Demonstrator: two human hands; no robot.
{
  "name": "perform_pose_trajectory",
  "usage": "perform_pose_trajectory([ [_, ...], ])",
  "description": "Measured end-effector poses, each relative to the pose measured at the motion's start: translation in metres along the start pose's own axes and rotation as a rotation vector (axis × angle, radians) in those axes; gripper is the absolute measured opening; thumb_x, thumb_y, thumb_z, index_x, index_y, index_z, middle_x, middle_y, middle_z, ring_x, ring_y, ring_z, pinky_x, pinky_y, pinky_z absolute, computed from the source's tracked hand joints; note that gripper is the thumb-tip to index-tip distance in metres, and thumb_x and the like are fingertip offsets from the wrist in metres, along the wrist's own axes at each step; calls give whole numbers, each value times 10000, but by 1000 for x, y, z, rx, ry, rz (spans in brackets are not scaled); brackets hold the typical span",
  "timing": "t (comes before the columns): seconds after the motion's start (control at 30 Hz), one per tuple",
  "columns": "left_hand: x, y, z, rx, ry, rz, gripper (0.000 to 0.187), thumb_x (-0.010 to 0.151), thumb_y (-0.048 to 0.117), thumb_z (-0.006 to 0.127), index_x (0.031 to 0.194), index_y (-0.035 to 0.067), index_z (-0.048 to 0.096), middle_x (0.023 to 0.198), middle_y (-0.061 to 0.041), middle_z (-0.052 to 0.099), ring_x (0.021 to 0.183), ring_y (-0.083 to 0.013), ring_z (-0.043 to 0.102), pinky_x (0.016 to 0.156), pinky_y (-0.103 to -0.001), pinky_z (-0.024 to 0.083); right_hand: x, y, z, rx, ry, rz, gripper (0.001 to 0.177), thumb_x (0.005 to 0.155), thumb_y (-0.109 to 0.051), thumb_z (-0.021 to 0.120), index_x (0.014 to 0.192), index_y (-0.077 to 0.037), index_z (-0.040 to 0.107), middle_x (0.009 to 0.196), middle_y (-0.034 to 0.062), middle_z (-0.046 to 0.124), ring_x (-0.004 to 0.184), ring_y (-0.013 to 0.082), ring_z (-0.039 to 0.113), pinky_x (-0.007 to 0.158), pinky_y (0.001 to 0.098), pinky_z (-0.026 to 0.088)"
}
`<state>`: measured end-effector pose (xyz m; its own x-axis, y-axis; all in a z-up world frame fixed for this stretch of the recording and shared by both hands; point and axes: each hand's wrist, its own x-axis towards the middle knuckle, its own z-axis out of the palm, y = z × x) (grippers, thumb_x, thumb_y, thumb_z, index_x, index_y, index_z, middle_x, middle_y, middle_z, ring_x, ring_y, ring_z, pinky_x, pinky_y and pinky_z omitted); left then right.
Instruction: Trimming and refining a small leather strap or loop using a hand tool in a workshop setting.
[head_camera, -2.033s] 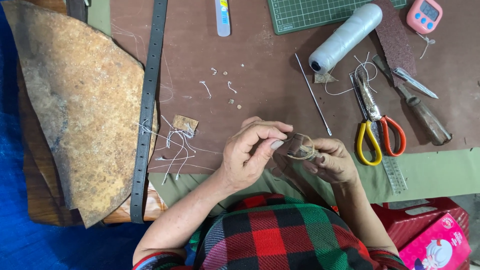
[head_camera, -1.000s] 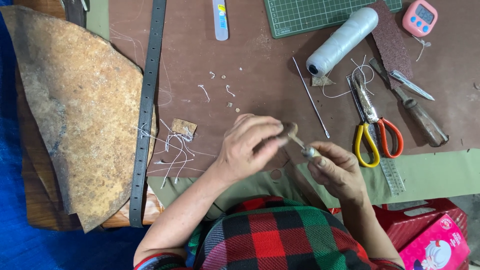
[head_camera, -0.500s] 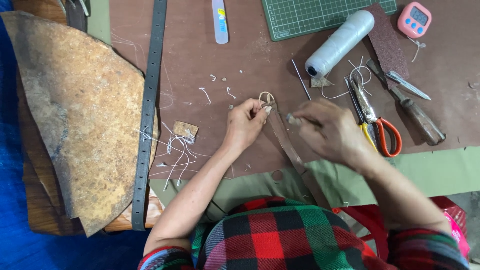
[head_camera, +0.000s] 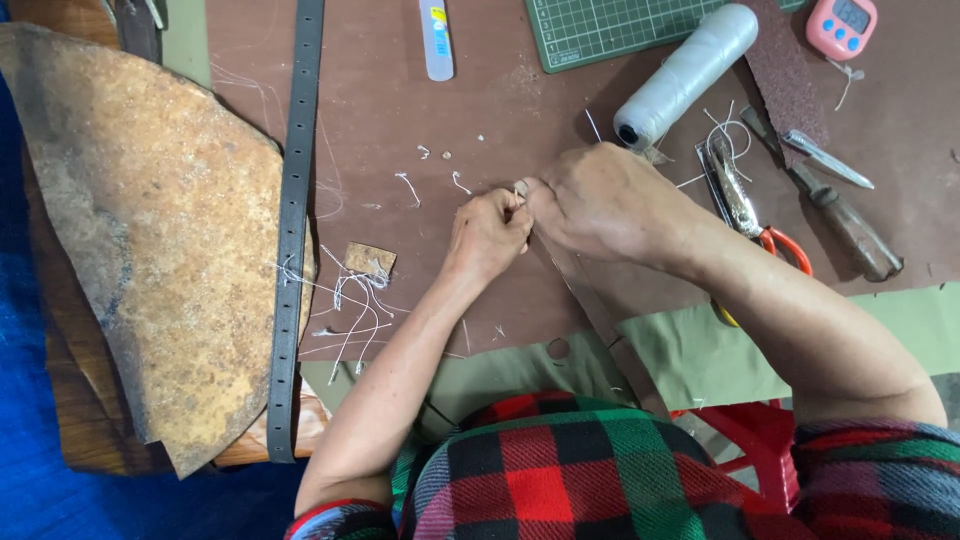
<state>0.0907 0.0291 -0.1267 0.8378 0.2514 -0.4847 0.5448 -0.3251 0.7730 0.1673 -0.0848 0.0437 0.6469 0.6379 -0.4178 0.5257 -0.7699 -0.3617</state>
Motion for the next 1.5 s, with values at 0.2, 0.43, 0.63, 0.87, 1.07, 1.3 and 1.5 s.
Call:
perform_pose_trajectory([
  [0.2,-39,10,5,-373,197,75,215,910,121,638,1107,47,686,792,-139,770,676,-177,737,669,-345,604,10,10,16,-206,17,-157,433,962,-364,462,754,-61,691,718,188,699,795,409,718,599,515,577],
  [0.43,-50,2,-29,-207,351,532,272,912,10,693,1180,59,689,973,-151,661,930,-345,724,777,-430,618,16,5,17,-189,60,-186,443,995,-374,472,797,-48,698,693,224,687,745,428,732,577,558,592],
  [0.63,-47,0,-20,-191,278,720,223,838,94,812,1022,94,685,925,-97,678,918,-347,707,828,-444,578,14,-5,28,-187,41,-165,399,1003,-493,474,964,-126,626,792,138,681,750,399,760,594,541,610],
  [0.87,-36,-1,-7,-128,321,824,231,814,88,820,991,36,681,921,-164,680,931,-406,693,872,-464,542,-6,-14,4,-174,-10,-178,634,986,-685,386,1033,-84,585,920,224,651,837,495,735,683,584,597],
  [1.07,-2,-58,17,70,412,858,286,717,108,596,591,122,339,472,-66,388,473,-261,357,512,-456,252,3,-14,-13,-128,230,-304,703,980,-723,392,1317,-152,627,1494,311,432,1221,539,459,911,652,389],
  [1.3,-37,-9,-10,-11,336,768,263,761,186,745,649,129,514,524,-65,495,497,-337,495,511,-436,388,19,-12,37,24,351,-247,625,973,-669,347,1302,-246,669,1490,231,466,1348,396,406,1008,559,310],
  [1.5,-28,-40,5,-28,262,666,285,711,86,704,505,187,537,396,-36,392,370,-286,520,387,-382,370,19,-4,42,114,437,-274,597,1027,-617,334,1328,-185,617,1344,253,543,1298,505,521,1053,617,323],
])
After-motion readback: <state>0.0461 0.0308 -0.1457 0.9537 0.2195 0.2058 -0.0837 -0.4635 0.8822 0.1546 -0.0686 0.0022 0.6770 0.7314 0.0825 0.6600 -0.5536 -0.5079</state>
